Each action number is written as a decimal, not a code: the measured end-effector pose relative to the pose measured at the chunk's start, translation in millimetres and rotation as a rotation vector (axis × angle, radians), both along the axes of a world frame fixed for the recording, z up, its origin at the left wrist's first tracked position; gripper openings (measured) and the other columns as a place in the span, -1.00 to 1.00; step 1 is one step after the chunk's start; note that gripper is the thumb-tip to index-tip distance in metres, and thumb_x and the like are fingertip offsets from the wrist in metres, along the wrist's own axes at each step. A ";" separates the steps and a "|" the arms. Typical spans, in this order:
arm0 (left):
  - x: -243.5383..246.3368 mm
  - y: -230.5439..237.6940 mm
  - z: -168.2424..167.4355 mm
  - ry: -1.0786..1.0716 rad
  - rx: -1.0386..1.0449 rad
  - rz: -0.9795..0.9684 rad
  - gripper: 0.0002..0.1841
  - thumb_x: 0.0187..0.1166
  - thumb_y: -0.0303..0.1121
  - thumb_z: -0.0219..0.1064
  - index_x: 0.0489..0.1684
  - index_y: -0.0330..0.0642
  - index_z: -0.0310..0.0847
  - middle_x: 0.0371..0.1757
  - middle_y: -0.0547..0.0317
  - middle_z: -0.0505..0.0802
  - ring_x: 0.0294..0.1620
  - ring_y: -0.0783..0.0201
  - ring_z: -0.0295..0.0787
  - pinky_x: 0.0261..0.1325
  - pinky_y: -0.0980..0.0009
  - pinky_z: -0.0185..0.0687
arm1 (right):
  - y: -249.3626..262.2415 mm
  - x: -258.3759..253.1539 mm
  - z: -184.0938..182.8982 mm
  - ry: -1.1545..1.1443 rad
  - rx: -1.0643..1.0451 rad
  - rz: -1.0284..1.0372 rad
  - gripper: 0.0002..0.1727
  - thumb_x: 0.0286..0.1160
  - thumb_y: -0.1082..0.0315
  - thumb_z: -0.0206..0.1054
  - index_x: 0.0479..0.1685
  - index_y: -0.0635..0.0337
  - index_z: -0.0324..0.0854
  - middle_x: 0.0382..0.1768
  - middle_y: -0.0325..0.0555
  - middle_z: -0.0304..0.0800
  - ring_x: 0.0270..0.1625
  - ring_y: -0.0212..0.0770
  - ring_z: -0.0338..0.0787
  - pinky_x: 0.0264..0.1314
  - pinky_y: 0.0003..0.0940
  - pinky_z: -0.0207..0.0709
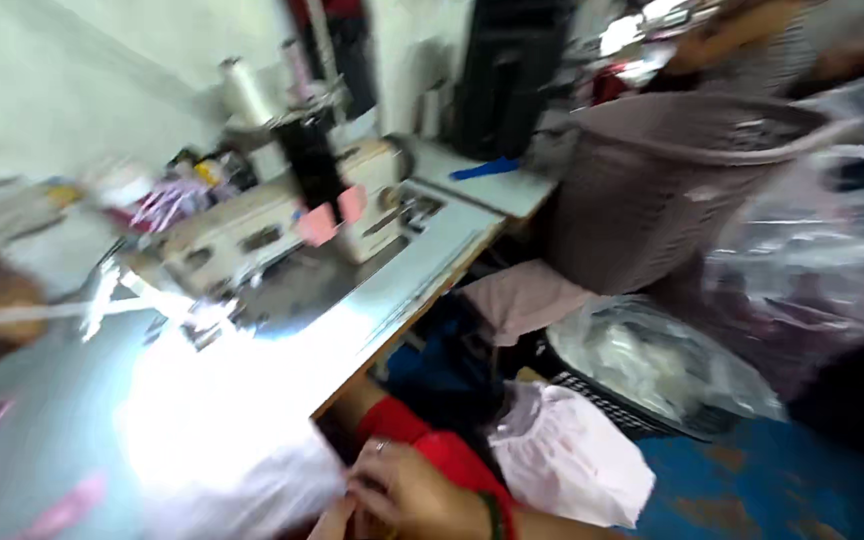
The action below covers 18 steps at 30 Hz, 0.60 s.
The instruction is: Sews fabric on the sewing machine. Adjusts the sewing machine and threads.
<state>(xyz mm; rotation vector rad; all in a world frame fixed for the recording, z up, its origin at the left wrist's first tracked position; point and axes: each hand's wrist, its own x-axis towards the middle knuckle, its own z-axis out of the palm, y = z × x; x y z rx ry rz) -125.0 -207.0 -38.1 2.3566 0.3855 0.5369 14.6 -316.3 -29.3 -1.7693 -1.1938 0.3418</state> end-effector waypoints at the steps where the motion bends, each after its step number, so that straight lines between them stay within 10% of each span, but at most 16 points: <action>1: 0.1 -2.9 2.2 -0.016 -0.029 0.002 -0.84 0.52 -0.53 0.33 -0.20 -0.47 0.80 -0.23 -0.13 0.93 -0.16 0.14 0.93 0.08 0.22 0.83 | -1.5 1.6 2.8 -0.050 -0.020 0.044 -0.79 0.49 0.39 0.41 -0.02 0.29 0.83 -0.10 0.12 0.86 0.02 0.01 0.87 0.17 -0.09 0.75; 6: -6.1 -2.7 -1.6 -0.128 -0.192 -0.021 -0.83 0.52 -0.50 0.27 -0.18 -0.38 0.78 -0.27 0.04 0.92 -0.18 0.38 0.89 0.04 0.46 0.79 | -6.4 7.5 10.2 -0.442 -0.049 0.224 -0.59 0.25 0.46 0.47 0.18 0.21 0.79 -0.01 0.03 0.84 0.06 -0.06 0.87 0.02 -0.26 0.80; 12: -11.2 10.2 21.8 -0.075 -0.422 -0.092 -0.85 0.60 -0.46 0.31 -0.20 -0.37 0.77 -0.33 0.10 0.89 -0.31 0.50 0.83 -0.12 0.56 0.76 | 2.3 38.1 15.6 -0.732 0.101 0.392 -0.75 0.61 0.41 0.25 0.07 0.03 0.82 0.20 -0.17 0.87 0.10 -0.11 0.83 -0.16 -0.33 0.72; 18: 41.1 120.6 80.4 -0.088 0.057 -0.036 -0.75 0.70 -0.30 0.25 0.08 -0.23 0.78 0.06 0.07 0.90 0.14 0.27 0.84 0.28 0.23 0.72 | 10.4 42.5 51.7 -0.834 0.198 0.455 -0.76 0.72 0.42 0.13 -0.10 0.02 0.76 0.02 -0.26 0.91 0.23 -0.19 0.80 -0.04 -0.42 0.67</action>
